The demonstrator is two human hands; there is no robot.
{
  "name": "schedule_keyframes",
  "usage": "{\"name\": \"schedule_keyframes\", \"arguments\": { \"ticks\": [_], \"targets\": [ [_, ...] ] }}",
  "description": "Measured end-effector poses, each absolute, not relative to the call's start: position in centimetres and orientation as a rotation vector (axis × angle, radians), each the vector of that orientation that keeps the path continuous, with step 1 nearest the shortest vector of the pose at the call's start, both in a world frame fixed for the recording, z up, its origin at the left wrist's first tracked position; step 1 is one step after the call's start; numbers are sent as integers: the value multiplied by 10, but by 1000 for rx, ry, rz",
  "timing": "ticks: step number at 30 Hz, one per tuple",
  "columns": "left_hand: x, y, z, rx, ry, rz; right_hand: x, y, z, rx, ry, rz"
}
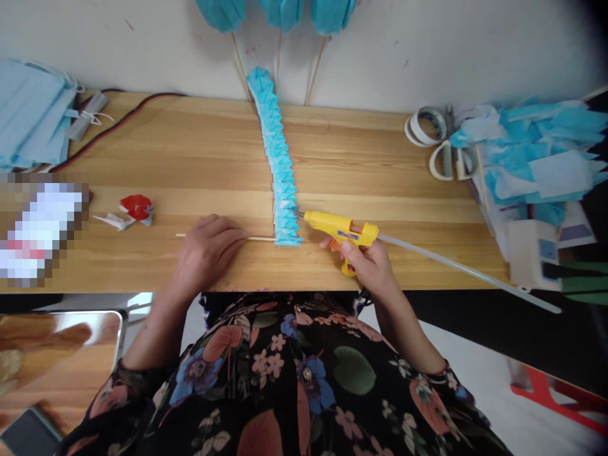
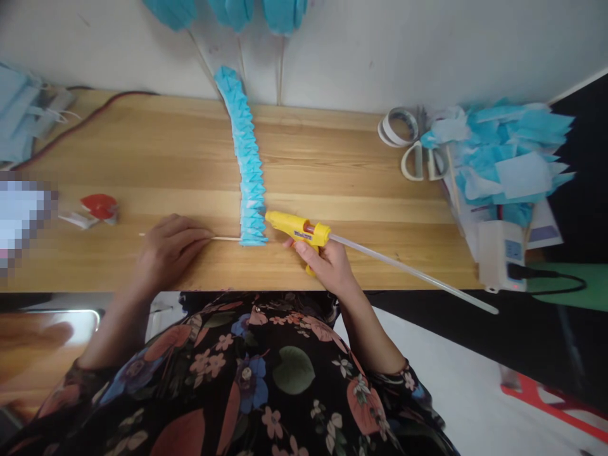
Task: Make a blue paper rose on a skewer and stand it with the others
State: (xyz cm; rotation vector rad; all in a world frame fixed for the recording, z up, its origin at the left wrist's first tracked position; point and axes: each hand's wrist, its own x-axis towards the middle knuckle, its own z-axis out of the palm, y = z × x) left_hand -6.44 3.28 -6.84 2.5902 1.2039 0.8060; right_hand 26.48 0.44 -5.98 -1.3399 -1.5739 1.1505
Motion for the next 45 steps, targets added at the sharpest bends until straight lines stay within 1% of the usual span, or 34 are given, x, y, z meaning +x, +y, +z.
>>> {"name": "schedule_keyframes", "arguments": {
  "ticks": [14, 26, 34, 45],
  "targets": [
    [-64, 35, -69, 2568, 1208, 816, 263, 4, -59, -1360, -1819, 1058],
    [-64, 35, -70, 2556, 1204, 834, 269, 11, -53, -1382, -1768, 1024],
    [-65, 34, -70, 2533, 1194, 851, 271, 15, -61, -1349, -1784, 1117],
    [-64, 33, -68, 2539, 1221, 841, 270, 15, -60, -1368, -1786, 1076]
  ]
}}
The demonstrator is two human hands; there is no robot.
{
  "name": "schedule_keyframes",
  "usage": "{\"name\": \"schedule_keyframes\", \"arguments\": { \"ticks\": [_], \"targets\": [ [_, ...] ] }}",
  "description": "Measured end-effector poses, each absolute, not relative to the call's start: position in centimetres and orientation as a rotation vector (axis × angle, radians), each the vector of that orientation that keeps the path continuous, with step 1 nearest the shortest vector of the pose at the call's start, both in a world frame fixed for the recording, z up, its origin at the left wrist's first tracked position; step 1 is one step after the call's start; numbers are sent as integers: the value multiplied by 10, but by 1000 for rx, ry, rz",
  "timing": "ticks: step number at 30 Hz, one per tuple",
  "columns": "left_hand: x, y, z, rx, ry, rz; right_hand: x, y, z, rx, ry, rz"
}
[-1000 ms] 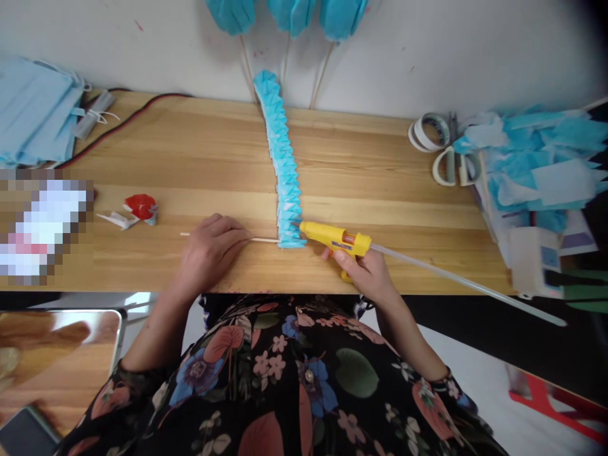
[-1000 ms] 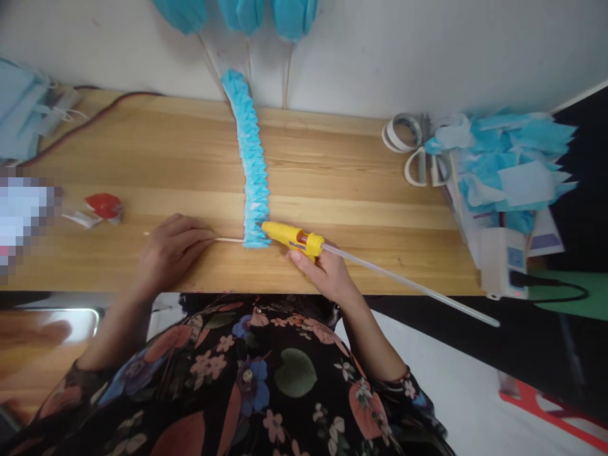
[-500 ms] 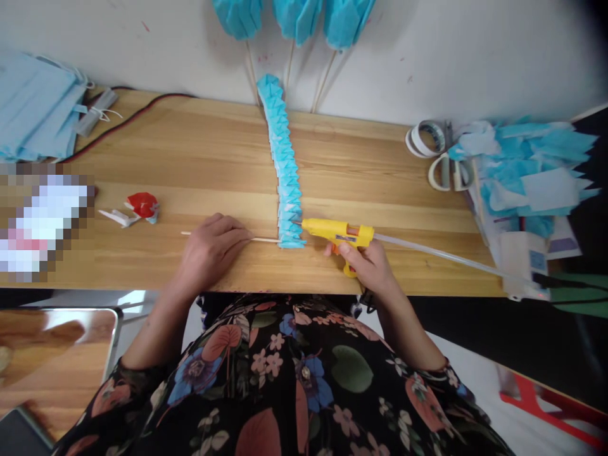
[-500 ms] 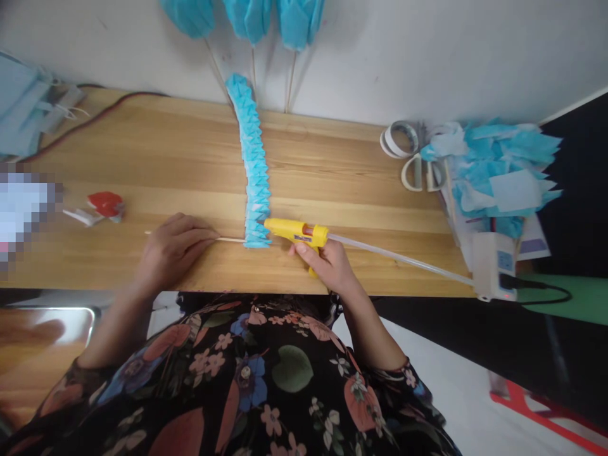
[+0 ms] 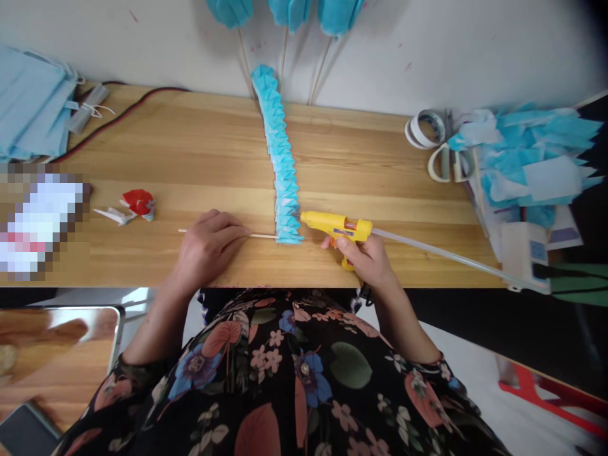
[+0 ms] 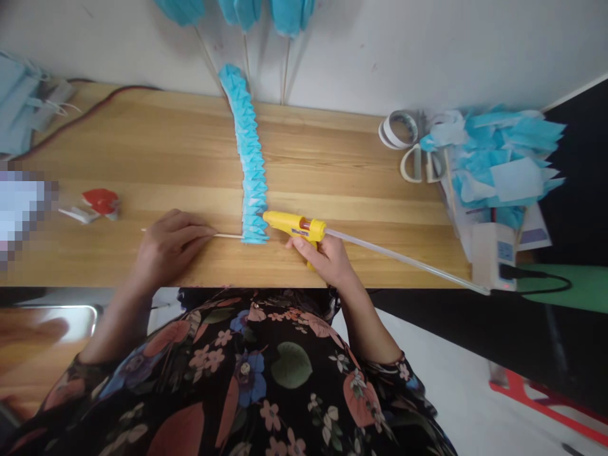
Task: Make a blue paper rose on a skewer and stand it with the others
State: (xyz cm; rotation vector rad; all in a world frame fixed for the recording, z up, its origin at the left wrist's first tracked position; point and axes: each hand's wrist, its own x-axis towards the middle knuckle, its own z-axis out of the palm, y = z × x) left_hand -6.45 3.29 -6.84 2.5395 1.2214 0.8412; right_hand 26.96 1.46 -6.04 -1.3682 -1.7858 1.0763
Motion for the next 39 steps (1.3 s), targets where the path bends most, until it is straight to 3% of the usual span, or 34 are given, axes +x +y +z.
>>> {"name": "schedule_keyframes", "arguments": {
  "ticks": [39],
  "targets": [
    [-64, 32, -68, 2477, 1235, 844, 274, 12, -65, -1378, -1800, 1107]
  ]
}}
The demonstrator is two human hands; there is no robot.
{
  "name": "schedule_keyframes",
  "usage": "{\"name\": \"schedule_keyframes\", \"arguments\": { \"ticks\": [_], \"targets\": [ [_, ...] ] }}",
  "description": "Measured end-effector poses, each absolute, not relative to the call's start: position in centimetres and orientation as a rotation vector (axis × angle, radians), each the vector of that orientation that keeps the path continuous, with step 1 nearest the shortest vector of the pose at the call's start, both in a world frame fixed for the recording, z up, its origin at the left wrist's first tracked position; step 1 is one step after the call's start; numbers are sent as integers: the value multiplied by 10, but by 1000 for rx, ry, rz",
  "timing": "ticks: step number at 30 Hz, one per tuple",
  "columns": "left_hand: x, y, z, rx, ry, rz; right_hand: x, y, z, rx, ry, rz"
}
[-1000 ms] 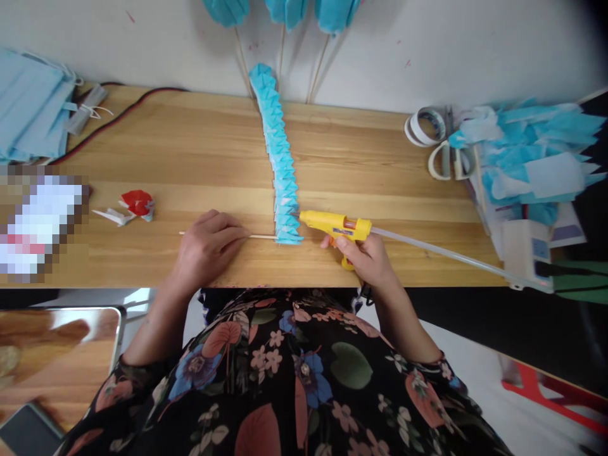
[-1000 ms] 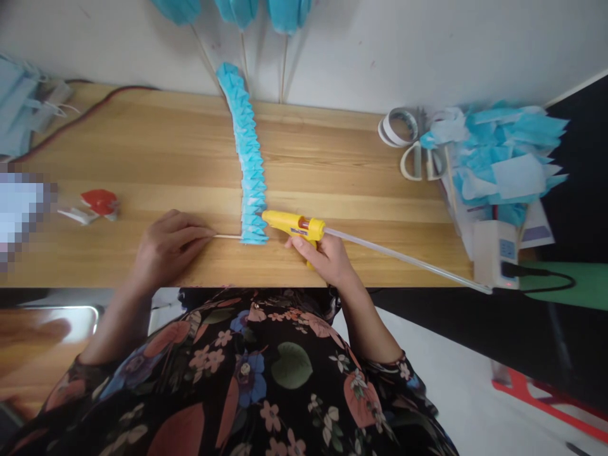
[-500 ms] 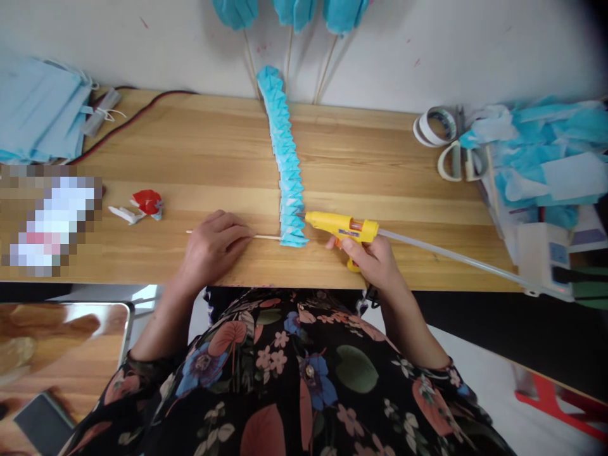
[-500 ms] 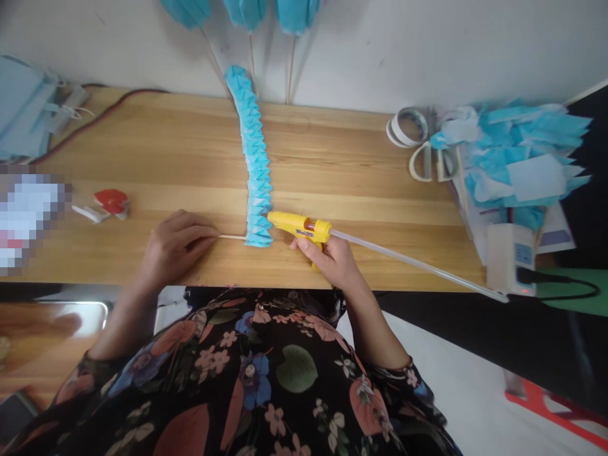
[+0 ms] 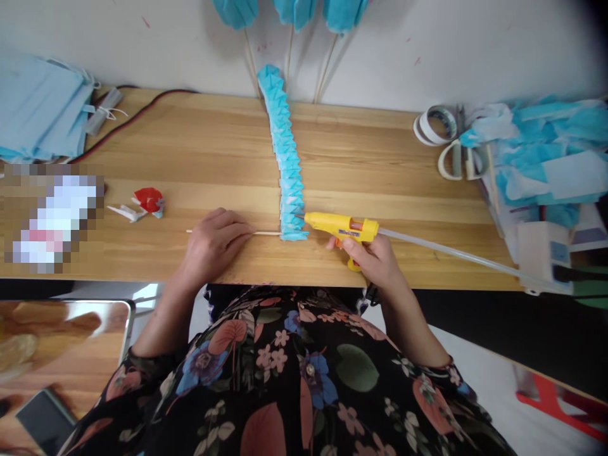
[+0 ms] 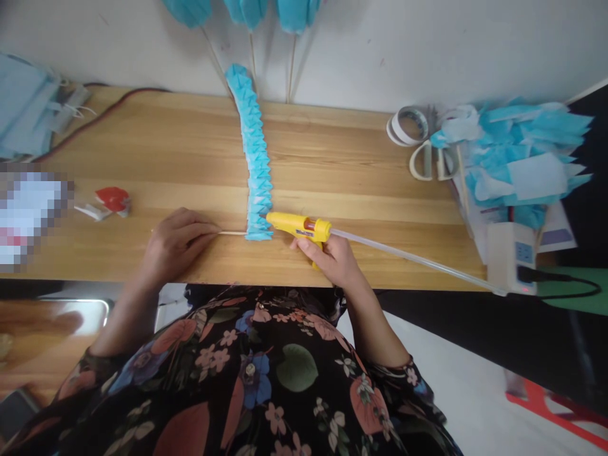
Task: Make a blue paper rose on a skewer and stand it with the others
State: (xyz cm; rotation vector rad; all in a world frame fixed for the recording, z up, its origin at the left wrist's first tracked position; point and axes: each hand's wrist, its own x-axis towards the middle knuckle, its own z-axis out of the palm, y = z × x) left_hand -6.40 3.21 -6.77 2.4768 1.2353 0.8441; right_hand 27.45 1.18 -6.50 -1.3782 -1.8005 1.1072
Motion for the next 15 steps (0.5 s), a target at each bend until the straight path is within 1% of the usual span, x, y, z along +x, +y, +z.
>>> {"name": "schedule_keyframes", "arguments": {
  "ticks": [15],
  "targets": [
    [-64, 32, -67, 2497, 1211, 849, 273, 12, -60, -1383, -1837, 1116]
  ]
}}
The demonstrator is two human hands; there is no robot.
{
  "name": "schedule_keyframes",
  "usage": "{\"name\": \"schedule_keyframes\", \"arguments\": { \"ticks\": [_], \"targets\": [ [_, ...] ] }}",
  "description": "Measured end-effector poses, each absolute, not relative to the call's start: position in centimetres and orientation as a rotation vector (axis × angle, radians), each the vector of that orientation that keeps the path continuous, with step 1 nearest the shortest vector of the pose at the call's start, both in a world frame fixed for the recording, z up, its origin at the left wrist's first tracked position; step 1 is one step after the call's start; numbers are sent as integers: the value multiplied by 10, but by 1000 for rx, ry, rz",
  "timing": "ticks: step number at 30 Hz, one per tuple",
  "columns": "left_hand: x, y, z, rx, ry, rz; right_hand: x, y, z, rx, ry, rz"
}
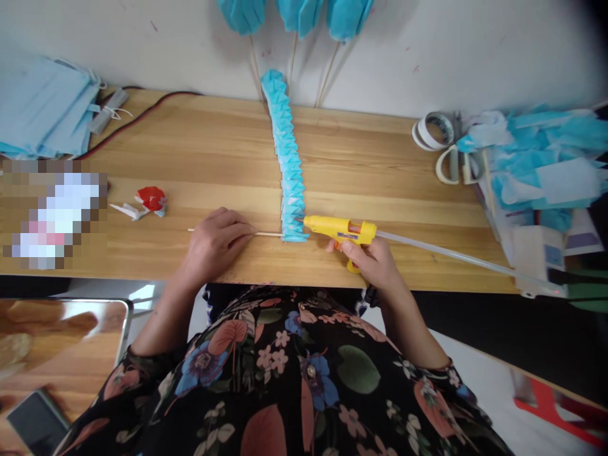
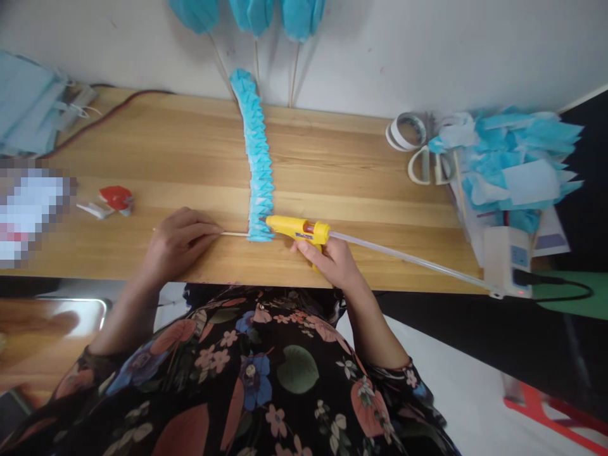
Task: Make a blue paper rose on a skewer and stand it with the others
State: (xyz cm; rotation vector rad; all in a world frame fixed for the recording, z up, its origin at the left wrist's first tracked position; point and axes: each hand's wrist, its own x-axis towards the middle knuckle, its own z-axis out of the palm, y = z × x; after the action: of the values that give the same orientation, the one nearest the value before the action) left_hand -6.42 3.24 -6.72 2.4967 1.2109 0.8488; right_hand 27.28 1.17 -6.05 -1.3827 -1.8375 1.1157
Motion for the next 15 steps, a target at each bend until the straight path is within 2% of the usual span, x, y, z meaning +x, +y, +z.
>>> {"name": "schedule_keyframes", "arguments": {
  "ticks": [15],
  "targets": [
    [-64, 34, -67, 2504, 1183, 846, 261, 13, -52, -1385, -1917, 1018]
  ]
}}
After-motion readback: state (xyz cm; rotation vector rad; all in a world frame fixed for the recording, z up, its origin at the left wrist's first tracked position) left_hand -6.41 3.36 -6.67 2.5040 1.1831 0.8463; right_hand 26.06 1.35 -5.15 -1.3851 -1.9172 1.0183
